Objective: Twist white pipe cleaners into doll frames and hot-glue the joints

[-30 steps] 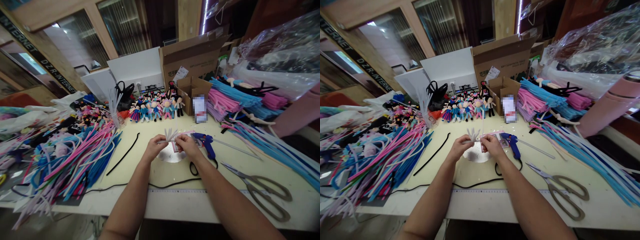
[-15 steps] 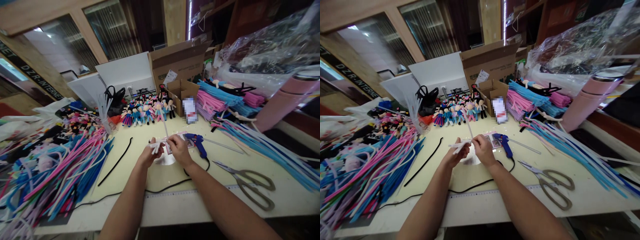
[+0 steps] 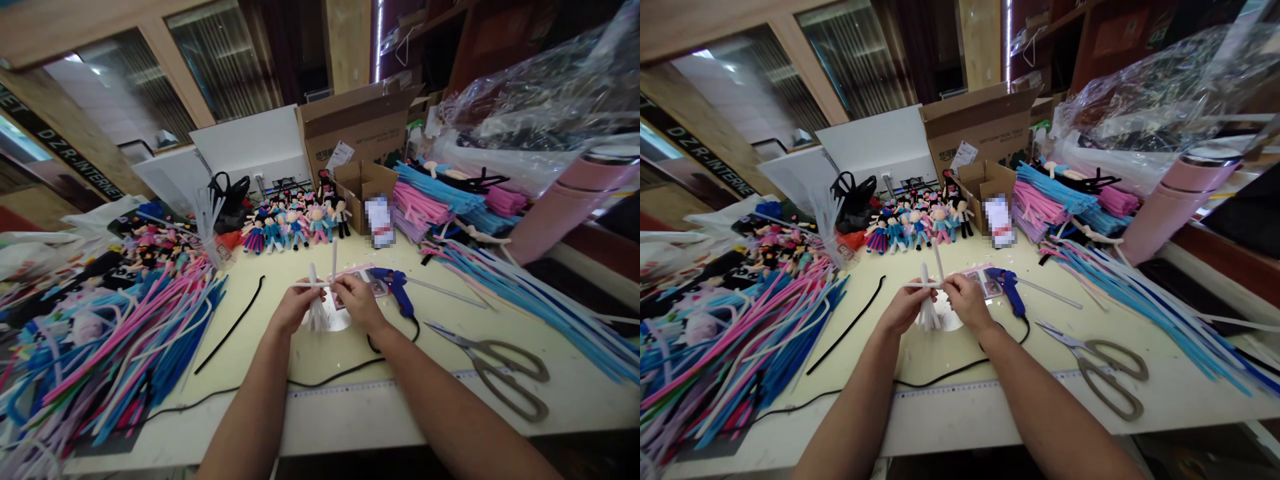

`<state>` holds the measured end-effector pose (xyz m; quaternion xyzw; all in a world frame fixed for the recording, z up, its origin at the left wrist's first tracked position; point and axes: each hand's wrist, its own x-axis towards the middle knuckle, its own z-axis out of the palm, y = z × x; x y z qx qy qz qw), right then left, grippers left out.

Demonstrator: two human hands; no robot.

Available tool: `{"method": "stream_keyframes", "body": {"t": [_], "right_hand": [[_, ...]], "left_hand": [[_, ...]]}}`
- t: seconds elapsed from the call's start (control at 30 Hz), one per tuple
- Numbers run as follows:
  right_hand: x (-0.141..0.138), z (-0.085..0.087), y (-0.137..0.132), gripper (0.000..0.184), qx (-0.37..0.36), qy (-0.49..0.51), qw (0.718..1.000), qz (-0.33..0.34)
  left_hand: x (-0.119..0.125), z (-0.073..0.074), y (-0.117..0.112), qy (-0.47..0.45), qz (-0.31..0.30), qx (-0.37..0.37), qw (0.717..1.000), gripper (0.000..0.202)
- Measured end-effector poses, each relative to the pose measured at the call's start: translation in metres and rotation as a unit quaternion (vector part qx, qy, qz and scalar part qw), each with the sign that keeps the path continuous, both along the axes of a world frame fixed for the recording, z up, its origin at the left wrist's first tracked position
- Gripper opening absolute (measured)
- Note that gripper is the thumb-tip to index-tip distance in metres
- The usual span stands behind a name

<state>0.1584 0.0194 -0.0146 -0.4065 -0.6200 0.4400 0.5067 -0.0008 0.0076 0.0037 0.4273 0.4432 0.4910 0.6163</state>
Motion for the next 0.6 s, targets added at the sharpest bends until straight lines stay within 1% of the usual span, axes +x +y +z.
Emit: {"method": "stream_keyframes", "body": {"t": [0.13,0.27,0.33,0.43,0.5,0.6], "right_hand": [[-0.002,-0.004,0.005,0.020,-0.126,0.073,0.989,0.030],[-0.002,-0.008,0.011,0.024,-0.204,0.124,0.969,0.059],[-0.003,-0.009,0.012,0.025,-0.223,0.146,0.962,0.066],[-0.004,-0.007,0.010,0.025,-0.230,0.178,0.954,0.068],[-0.004,-0.005,0.008,0.024,-0.228,0.194,0.952,0.064],[-0.004,0.000,0.006,0.023,-0.208,0.203,0.955,0.052]], "left_hand": [[-0.002,-0.002,0.000,0.055,0.010,0.052,0.997,0.026],[-0.002,-0.001,0.000,0.120,0.024,0.082,0.989,0.026],[-0.002,0.000,0.000,0.149,0.032,0.096,0.984,0.025],[-0.002,0.001,0.000,0.180,0.041,0.111,0.977,0.025],[-0.002,0.001,0.000,0.200,0.044,0.117,0.972,0.025],[-0.002,0.001,0.000,0.242,0.067,0.119,0.961,0.025]]}}
